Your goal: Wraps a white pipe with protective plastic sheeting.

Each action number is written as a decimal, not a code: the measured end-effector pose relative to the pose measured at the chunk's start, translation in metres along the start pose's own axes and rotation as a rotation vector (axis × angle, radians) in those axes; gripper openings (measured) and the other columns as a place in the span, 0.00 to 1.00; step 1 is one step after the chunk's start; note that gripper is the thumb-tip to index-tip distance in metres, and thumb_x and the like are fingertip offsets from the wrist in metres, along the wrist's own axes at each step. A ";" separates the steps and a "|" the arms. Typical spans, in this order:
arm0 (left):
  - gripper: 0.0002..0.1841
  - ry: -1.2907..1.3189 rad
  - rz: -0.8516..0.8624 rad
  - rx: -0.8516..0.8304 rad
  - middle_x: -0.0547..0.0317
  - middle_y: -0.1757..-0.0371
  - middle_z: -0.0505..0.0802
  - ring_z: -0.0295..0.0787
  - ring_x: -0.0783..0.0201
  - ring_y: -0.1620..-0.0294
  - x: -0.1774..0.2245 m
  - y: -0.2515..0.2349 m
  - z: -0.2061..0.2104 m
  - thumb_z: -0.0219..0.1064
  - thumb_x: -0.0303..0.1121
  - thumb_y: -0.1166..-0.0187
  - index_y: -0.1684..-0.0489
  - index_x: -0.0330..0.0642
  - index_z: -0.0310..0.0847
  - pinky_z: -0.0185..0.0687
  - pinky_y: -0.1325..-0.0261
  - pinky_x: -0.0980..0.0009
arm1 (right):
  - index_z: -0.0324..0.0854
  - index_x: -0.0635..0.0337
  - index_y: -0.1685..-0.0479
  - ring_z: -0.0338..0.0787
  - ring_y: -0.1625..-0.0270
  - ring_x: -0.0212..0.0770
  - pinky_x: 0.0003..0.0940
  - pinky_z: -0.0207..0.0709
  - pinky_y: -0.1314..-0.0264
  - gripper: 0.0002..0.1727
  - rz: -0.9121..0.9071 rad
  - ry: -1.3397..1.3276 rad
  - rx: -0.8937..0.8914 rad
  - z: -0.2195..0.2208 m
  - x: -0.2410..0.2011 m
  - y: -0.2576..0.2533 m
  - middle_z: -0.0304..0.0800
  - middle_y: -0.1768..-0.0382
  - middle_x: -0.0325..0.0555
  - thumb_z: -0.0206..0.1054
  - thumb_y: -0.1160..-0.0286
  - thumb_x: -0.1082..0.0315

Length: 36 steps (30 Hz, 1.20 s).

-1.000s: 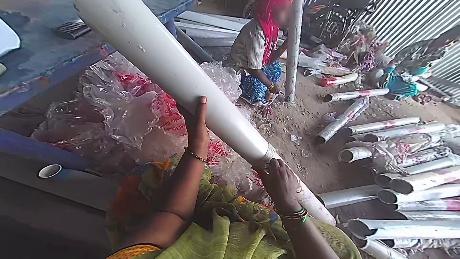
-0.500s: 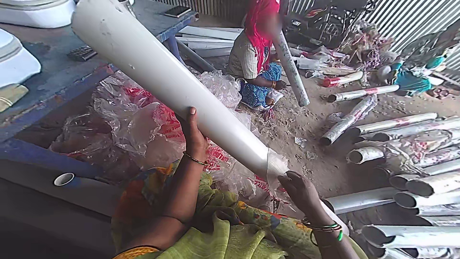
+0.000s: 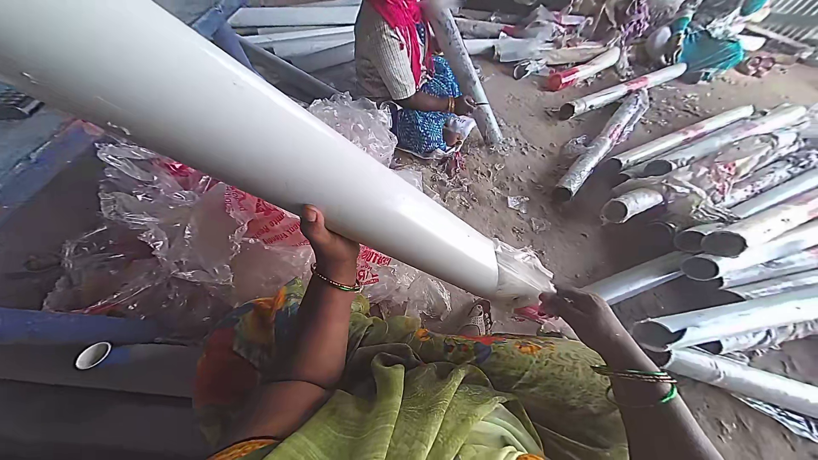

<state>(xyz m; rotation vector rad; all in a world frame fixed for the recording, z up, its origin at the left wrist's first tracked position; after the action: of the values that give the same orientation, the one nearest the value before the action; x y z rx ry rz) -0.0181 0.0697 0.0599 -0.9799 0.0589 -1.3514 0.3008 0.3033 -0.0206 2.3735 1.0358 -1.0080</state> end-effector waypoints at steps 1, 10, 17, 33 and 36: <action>0.23 -0.020 -0.013 0.025 0.77 0.56 0.95 0.92 0.78 0.49 -0.001 0.000 -0.001 0.77 0.62 0.37 0.52 0.61 0.82 0.89 0.41 0.72 | 0.83 0.73 0.59 0.82 0.67 0.22 0.28 0.77 0.55 0.18 0.040 -0.076 0.089 -0.006 0.010 0.003 0.86 0.72 0.39 0.57 0.15 0.63; 0.35 -0.133 -0.077 0.079 0.69 0.44 0.87 0.87 0.71 0.39 -0.011 -0.004 -0.007 0.73 0.59 0.29 0.33 0.50 0.59 0.85 0.32 0.65 | 0.75 0.73 0.25 0.82 0.30 0.66 0.61 0.76 0.32 0.32 0.013 -0.001 0.264 -0.004 0.001 0.023 0.78 0.29 0.72 0.66 0.23 0.57; 0.40 -0.091 -0.032 0.063 0.74 0.50 0.90 0.90 0.73 0.44 0.010 0.008 0.003 0.79 0.65 0.39 0.37 0.52 0.63 0.89 0.38 0.66 | 0.78 0.72 0.29 0.75 0.25 0.73 0.74 0.65 0.27 0.42 -0.136 0.125 0.307 0.028 -0.054 0.003 0.78 0.28 0.70 0.78 0.37 0.46; 0.49 -0.137 -0.096 0.041 0.70 0.43 0.87 0.88 0.71 0.40 0.026 0.022 0.008 0.82 0.64 0.43 0.29 0.50 0.56 0.87 0.34 0.66 | 0.80 0.72 0.77 0.92 0.57 0.68 0.56 0.80 0.71 0.20 -0.565 0.484 0.624 0.027 -0.086 0.014 0.90 0.61 0.66 0.62 0.22 0.63; 0.47 -0.165 -0.082 0.026 0.72 0.45 0.89 0.89 0.72 0.41 0.034 0.024 0.009 0.82 0.66 0.46 0.31 0.51 0.62 0.88 0.35 0.67 | 0.81 0.72 0.75 0.93 0.55 0.69 0.58 0.82 0.66 0.23 -0.539 0.451 0.581 0.024 -0.078 0.012 0.91 0.59 0.67 0.58 0.19 0.60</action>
<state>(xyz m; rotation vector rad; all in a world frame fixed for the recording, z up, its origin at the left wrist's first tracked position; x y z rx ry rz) 0.0151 0.0441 0.0677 -1.0785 -0.1244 -1.3372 0.2615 0.2442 0.0209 2.9565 1.8284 -1.0789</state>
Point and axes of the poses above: each hand's wrist, its own y-axis away from the middle knuckle, its own z-axis out of the palm, x = y × z, the point moved 7 cm from there along -y, towards the middle knuckle
